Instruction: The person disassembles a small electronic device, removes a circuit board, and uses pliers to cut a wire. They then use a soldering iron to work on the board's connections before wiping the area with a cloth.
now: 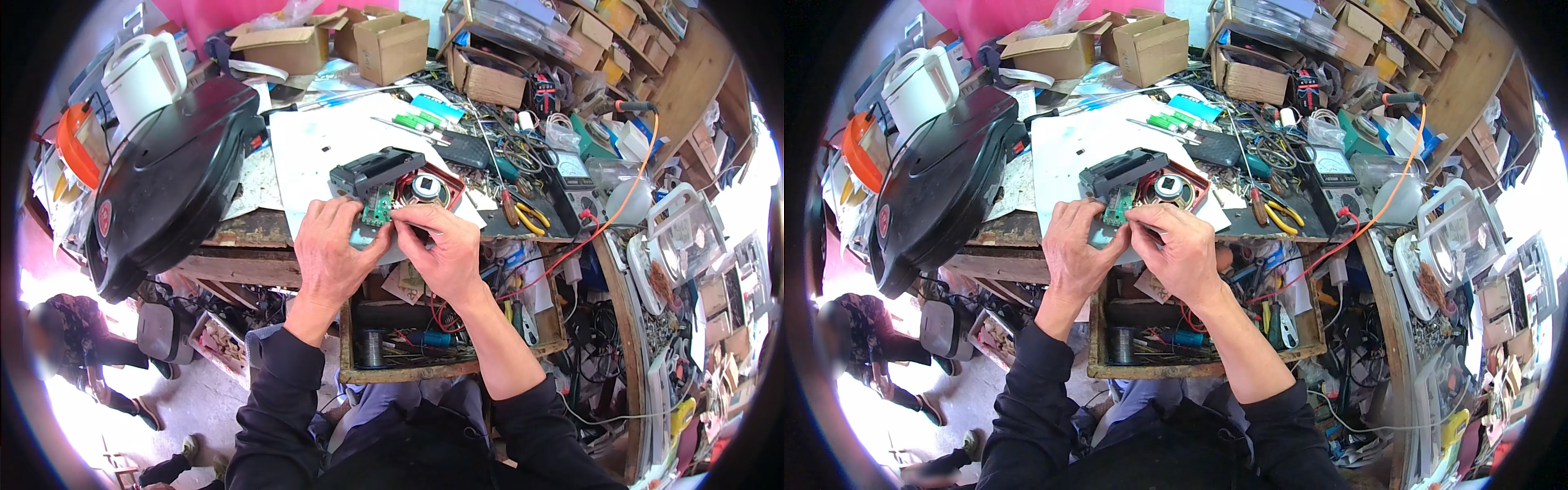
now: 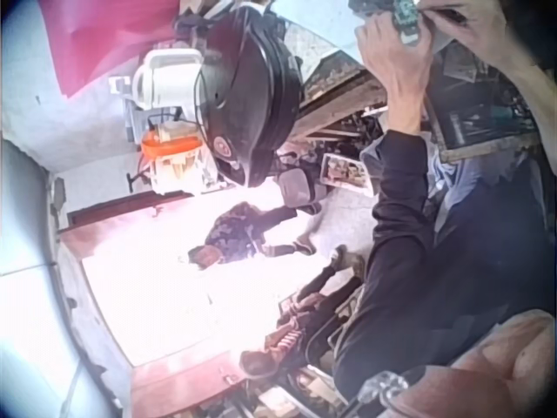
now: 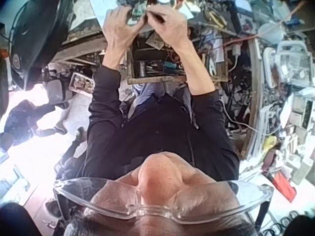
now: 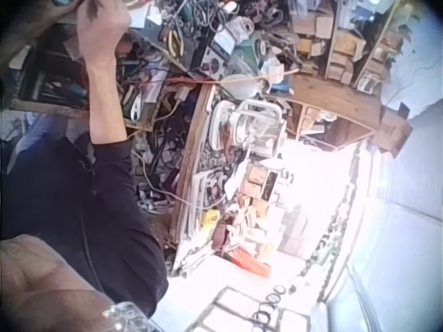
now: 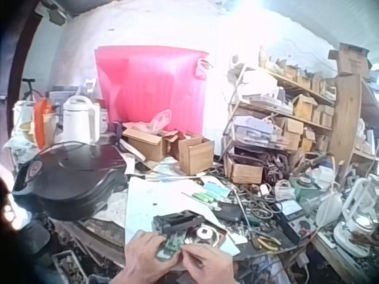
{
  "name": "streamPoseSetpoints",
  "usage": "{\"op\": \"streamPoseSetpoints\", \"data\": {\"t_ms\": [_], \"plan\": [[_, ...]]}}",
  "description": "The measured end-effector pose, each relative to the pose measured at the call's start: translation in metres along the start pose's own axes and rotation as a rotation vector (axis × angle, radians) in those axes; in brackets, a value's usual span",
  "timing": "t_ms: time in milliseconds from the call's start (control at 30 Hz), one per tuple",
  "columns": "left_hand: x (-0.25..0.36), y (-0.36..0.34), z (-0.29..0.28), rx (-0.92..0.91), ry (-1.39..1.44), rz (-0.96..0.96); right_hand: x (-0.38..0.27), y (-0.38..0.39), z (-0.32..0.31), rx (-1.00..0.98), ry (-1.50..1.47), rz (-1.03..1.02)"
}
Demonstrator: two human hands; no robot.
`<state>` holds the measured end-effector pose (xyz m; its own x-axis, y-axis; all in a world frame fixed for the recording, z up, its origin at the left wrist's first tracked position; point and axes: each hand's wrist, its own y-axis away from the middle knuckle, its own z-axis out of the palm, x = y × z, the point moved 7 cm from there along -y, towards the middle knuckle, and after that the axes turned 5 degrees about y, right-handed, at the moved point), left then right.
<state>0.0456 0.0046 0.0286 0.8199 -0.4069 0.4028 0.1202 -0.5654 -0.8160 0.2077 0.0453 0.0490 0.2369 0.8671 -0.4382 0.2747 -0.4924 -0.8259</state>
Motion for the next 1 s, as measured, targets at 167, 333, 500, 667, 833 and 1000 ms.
{"op": "streamPoseSetpoints", "data": {"t_ms": [167,333,500,667,833,1000], "plan": [[-0.0004,-0.0001,0.0021,0.002,-0.009,0.0,-0.0005,0.0012,0.0012,0.043,0.014,0.01],[-0.0006,0.0003,0.0011,0.001,-0.017,-0.002,-0.0012,0.0001,0.0011,0.017,0.008,0.014],[0.0022,-0.001,0.0001,-0.012,-0.015,-0.007,0.0001,0.0,0.0007,0.022,0.013,0.006],[0.0014,0.0001,0.0,0.001,-0.009,0.002,0.0,-0.0008,0.0006,0.0,-0.011,0.032],[0.0012,0.0002,0.0006,0.004,-0.01,0.0,0.001,-0.0013,0.0011,0.01,-0.011,0.019],[0.0007,0.0004,0.0002,0.001,-0.012,-0.014,0.0011,-0.0006,0.0013,0.01,-0.013,0.023]]}}
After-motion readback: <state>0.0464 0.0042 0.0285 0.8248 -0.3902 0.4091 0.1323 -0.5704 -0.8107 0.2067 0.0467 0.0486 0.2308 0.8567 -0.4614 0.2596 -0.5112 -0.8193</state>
